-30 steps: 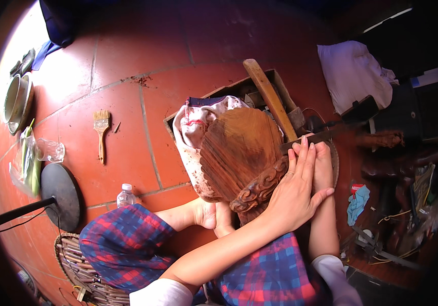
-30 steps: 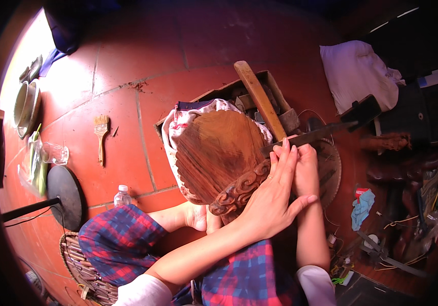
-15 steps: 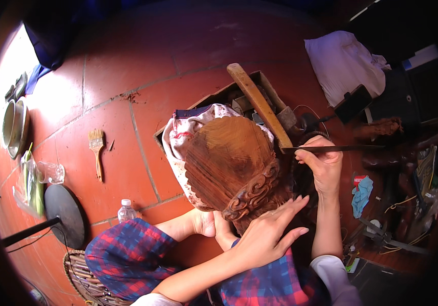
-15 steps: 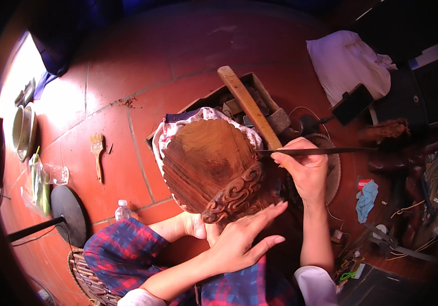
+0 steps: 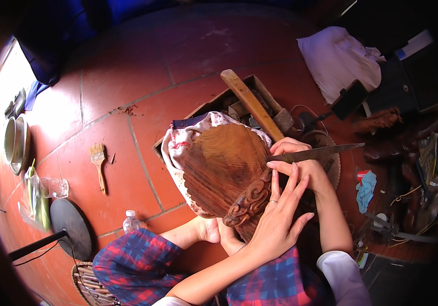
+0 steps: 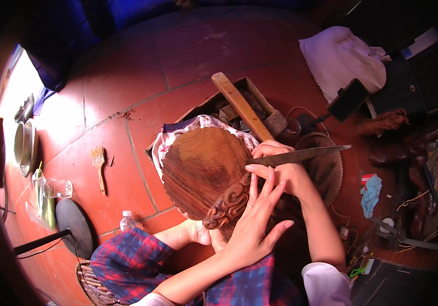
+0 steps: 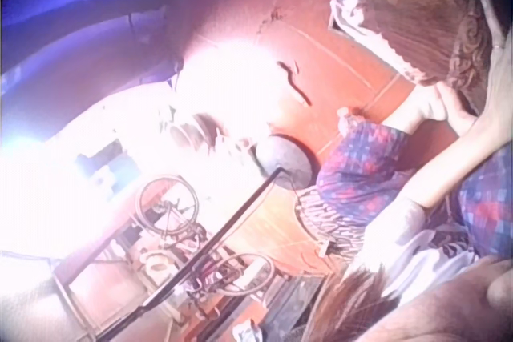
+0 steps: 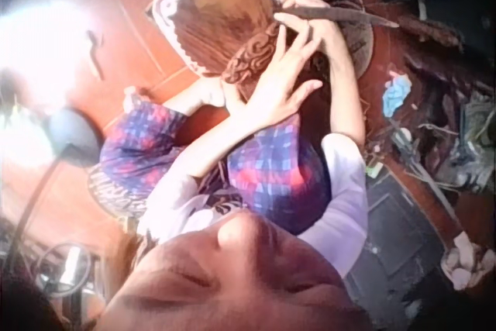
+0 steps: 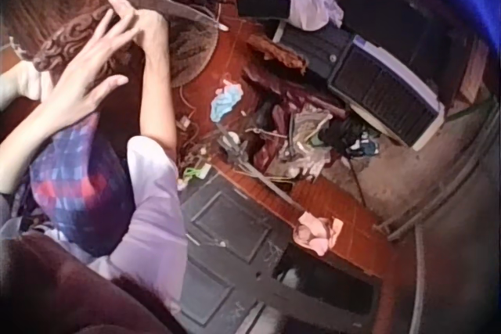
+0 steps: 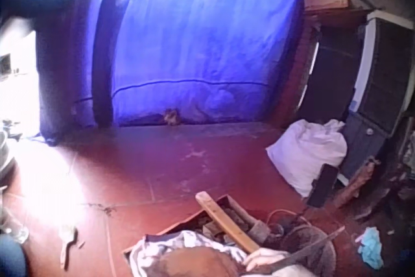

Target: The person sits on the floor and carves a wooden object using a chisel and a mallet. They hold the wood steady with one hand while striking the chisel with the mallet to shape the surface. A cat walks through the background during the task.

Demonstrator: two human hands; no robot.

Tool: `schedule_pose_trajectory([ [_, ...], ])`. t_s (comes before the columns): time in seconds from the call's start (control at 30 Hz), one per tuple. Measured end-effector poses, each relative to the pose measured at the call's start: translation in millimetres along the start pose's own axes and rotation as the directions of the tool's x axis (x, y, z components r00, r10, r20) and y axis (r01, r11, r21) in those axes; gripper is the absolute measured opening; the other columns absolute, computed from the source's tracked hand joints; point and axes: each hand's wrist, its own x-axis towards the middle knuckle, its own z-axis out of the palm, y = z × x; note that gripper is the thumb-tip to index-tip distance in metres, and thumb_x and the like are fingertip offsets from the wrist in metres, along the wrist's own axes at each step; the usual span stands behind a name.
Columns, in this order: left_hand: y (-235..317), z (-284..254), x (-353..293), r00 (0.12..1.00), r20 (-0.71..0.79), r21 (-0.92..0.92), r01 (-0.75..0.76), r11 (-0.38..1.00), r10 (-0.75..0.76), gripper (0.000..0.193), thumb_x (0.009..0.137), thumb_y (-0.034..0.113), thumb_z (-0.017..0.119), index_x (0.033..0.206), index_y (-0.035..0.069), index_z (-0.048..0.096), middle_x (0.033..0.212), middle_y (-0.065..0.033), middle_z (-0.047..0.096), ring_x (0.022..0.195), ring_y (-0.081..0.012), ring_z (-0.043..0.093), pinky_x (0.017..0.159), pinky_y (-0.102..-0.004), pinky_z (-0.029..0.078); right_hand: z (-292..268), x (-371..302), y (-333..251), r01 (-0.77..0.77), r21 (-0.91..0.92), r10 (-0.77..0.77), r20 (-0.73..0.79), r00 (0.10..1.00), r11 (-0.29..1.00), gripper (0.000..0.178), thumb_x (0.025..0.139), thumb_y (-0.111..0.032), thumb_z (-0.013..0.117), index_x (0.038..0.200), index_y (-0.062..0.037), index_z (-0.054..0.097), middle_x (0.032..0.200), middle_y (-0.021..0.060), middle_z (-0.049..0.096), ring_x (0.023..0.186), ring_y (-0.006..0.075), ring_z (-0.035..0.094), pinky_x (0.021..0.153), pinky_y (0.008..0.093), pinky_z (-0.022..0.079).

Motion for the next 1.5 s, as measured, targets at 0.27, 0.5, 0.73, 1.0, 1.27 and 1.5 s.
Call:
schedule_pose_trajectory([
  [0.27,-7,8,17,0.999,-0.037,-0.080,0.028,0.996,-0.031,0.071,0.086,0.016,0.063,0.145,0.007,0.025,0.154,-0.0215,0.006,0.140,-0.0435,-0.001,0.112,-0.0475,0.019,6,2,13,-0.287,0.510,0.320,0.024,0.947,0.811,0.022,0.072,-0.011,0.074,0.081,0.0028,0.061,0.070,0.0052,0.058,0.063,0.0131,0.056,0.054,0.0257,0.045],
  [0.5,-2,6,14,0.996,-0.071,0.044,0.054,0.998,-0.051,0.072,0.087,0.021,0.062,0.146,0.008,0.023,0.153,-0.0234,0.008,0.138,-0.0490,0.005,0.110,-0.0495,0.022,14,-4,16,0.054,0.248,-0.045,-0.041,0.998,0.967,0.024,0.069,-0.006,0.076,0.088,0.0021,0.064,0.093,0.0057,0.056,0.086,0.0123,0.054,0.074,0.0265,0.045],
  [0.73,-1,7,26,0.994,-0.097,0.070,0.052,0.996,-0.045,0.071,0.088,0.024,0.060,0.145,0.007,0.023,0.152,-0.0243,0.008,0.134,-0.0530,0.013,0.107,-0.0499,0.029,-2,2,2,-0.370,0.504,0.398,0.056,0.916,0.781,0.020,0.072,-0.008,0.074,0.085,0.0003,0.061,0.073,0.0009,0.054,0.066,0.0094,0.054,0.056,0.0218,0.043],
  [1.0,-5,11,31,0.992,-0.106,0.109,0.077,0.991,-0.066,0.068,0.089,0.026,0.058,0.144,0.007,0.024,0.151,-0.0244,0.011,0.133,-0.0544,0.017,0.104,-0.0505,0.034,-6,7,5,-0.389,0.552,0.381,0.135,0.915,0.738,0.024,0.072,-0.007,0.073,0.090,0.0015,0.061,0.075,0.0018,0.058,0.068,0.0105,0.056,0.059,0.0226,0.046],
  [1.27,-8,1,26,0.996,-0.058,0.115,0.070,0.991,-0.064,0.067,0.089,0.028,0.058,0.144,0.008,0.025,0.151,-0.0253,0.011,0.132,-0.0551,0.017,0.105,-0.0501,0.032,-5,11,15,-0.316,0.538,0.271,0.164,0.949,0.782,0.023,0.071,-0.005,0.073,0.090,0.0037,0.062,0.079,0.0046,0.060,0.071,0.0122,0.058,0.062,0.0231,0.047],
  [1.5,-6,0,18,0.997,-0.068,0.174,0.042,0.984,-0.031,0.067,0.090,0.029,0.057,0.145,0.009,0.025,0.152,-0.0240,0.009,0.132,-0.0552,0.017,0.105,-0.0500,0.033,4,5,11,-0.185,0.348,0.176,0.059,0.983,0.919,0.022,0.071,-0.007,0.071,0.090,0.0017,0.062,0.079,0.0026,0.058,0.072,0.0101,0.055,0.063,0.0232,0.045],
])
